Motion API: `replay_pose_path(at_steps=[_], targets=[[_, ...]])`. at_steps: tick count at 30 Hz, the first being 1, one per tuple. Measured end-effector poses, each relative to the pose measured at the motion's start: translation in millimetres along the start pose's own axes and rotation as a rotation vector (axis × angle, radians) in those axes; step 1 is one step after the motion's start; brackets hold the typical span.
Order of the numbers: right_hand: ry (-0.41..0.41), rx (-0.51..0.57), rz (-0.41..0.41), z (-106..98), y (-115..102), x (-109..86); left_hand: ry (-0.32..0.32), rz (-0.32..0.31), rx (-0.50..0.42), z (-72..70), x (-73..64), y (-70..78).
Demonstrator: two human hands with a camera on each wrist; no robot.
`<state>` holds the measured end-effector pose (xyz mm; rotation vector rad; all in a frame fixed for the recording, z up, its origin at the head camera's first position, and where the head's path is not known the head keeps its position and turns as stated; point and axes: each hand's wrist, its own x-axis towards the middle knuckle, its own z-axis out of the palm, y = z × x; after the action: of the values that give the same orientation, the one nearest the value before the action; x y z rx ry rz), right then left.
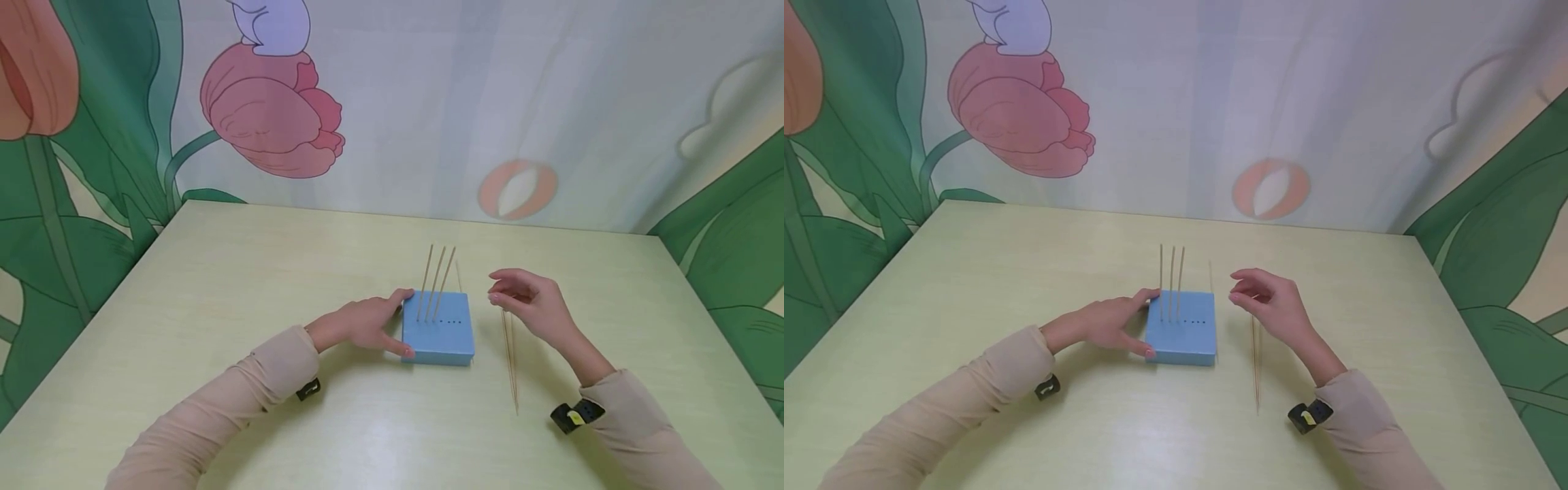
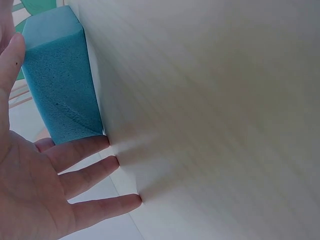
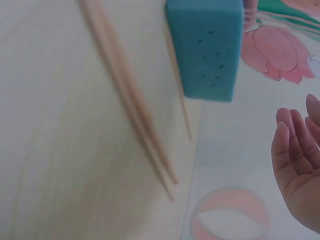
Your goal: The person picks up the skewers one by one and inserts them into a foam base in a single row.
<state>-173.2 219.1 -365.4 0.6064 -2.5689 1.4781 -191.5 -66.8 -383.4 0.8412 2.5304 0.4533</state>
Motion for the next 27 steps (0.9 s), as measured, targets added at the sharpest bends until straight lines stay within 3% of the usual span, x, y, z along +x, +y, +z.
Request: replay_pose_path(at_steps=[10, 27], targets=[[-0.067, -0.149, 0.128, -11, 28, -2.1, -0.002, 0.000, -0.011, 1.3, 0.4, -0.7], [-0.330, -0.366, 0.270, -28, 54, -0.9, -0.002, 0.000, -0.010, -0.6, -0.3, 1.3]])
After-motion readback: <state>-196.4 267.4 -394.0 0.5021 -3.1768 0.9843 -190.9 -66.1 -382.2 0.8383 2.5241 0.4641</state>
